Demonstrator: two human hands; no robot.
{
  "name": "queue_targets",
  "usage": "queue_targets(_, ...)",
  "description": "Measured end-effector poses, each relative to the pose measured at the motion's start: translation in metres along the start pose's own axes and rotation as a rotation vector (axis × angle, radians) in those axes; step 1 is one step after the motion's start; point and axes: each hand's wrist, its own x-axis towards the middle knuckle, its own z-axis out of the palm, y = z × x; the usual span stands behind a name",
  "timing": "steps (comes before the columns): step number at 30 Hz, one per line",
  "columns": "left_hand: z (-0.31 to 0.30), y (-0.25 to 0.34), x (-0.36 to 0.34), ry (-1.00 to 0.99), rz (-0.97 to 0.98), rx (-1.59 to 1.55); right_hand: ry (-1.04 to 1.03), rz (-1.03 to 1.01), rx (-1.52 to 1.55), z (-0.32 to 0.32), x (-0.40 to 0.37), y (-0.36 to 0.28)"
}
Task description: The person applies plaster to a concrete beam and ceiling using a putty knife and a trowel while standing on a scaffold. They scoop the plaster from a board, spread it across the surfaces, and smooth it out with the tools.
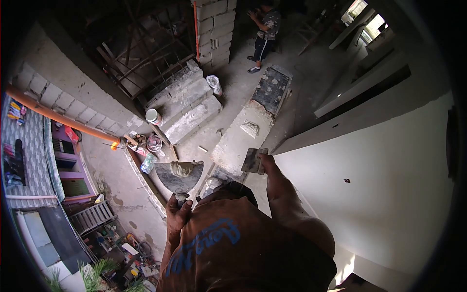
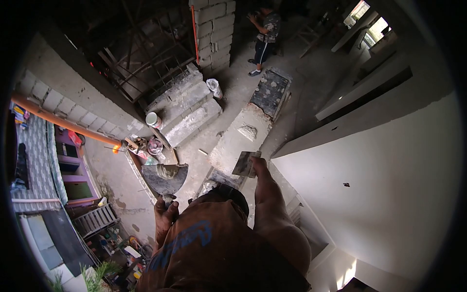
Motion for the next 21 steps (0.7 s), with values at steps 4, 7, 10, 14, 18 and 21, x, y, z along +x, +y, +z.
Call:
queue_targets(4, 0.002, 0.001, -0.001, 0.012, -0.001, -0.009, 0.012, 0.033, 0.023, 0.0, -0.014, -0.008)
queue_targets(7, -0.001, 0.001, -0.003, 0.0, -0.024, -0.006, -0.023, 0.053, 0.071, 0.003, -0.016, -0.007)
queue_targets(10, -0.007, -0.005, -0.002, 0.003, -0.047, 0.016, -0.027, 0.06, 0.082, 0.006, -0.02, -0.009)
queue_targets(14, -0.008, -0.006, -0.003, 0.005, -0.029, 0.021, -0.041, 0.026, 0.02, 0.005, -0.015, -0.006)
queue_targets(18, -0.004, -0.007, -0.004, 0.008, -0.039, -0.026, -0.005, 0.038, 0.017, 0.007, -0.017, -0.006)
queue_targets(21, -0.003, 0.0, -0.005, 0.005, -0.048, -0.023, 0.001, 0.035, 0.04, 0.008, -0.023, -0.009)
